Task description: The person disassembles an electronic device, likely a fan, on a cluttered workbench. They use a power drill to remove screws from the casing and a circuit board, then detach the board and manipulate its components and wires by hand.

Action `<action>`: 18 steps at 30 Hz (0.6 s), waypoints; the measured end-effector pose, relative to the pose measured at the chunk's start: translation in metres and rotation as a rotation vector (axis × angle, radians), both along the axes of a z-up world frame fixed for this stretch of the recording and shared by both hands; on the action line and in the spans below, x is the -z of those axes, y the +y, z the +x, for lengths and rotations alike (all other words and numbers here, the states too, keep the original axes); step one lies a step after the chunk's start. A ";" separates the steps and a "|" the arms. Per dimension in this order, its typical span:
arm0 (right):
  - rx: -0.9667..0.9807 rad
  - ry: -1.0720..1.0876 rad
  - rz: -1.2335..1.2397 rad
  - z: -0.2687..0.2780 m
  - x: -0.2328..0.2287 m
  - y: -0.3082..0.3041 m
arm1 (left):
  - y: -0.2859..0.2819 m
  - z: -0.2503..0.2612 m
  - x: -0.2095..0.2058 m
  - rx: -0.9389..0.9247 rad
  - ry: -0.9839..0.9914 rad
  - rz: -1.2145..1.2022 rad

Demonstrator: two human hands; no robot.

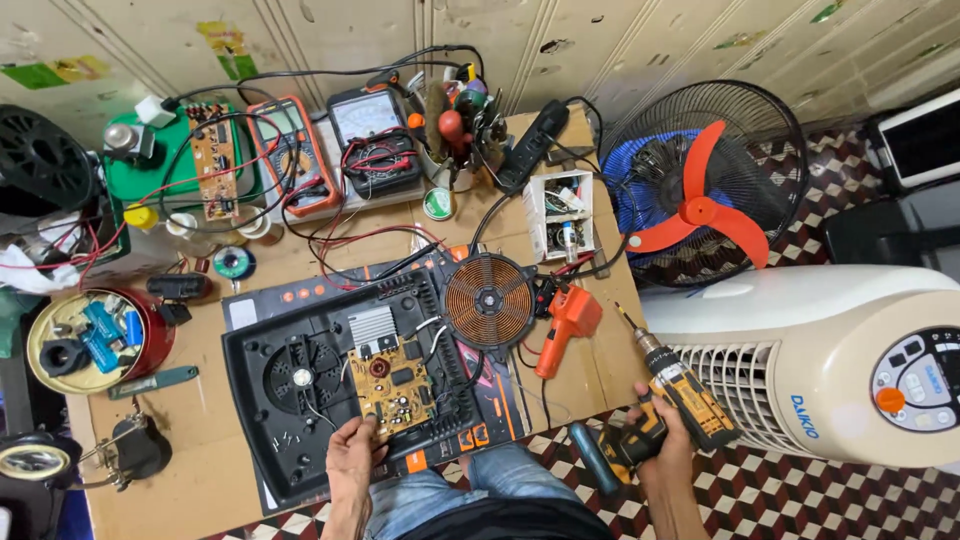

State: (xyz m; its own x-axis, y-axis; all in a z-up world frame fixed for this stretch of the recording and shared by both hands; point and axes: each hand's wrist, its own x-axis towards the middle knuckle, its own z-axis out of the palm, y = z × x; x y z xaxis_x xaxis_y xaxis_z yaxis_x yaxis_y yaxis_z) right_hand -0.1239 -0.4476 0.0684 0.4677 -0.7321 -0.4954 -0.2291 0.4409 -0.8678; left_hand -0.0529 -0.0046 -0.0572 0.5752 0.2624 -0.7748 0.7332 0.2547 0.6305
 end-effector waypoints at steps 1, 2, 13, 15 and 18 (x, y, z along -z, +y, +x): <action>0.047 -0.060 0.142 0.002 0.020 -0.010 | -0.004 0.006 -0.015 0.008 0.039 0.048; 0.094 -0.117 0.289 0.002 0.041 -0.016 | -0.004 0.010 -0.032 0.013 0.080 0.101; 0.148 -0.178 0.652 0.046 0.109 -0.013 | -0.011 0.020 -0.074 0.098 0.071 0.007; 0.175 0.017 0.607 0.042 0.114 -0.015 | -0.011 0.020 -0.082 0.104 0.077 0.010; 0.002 0.121 0.513 0.000 0.177 -0.045 | -0.011 0.019 -0.074 0.214 0.004 0.146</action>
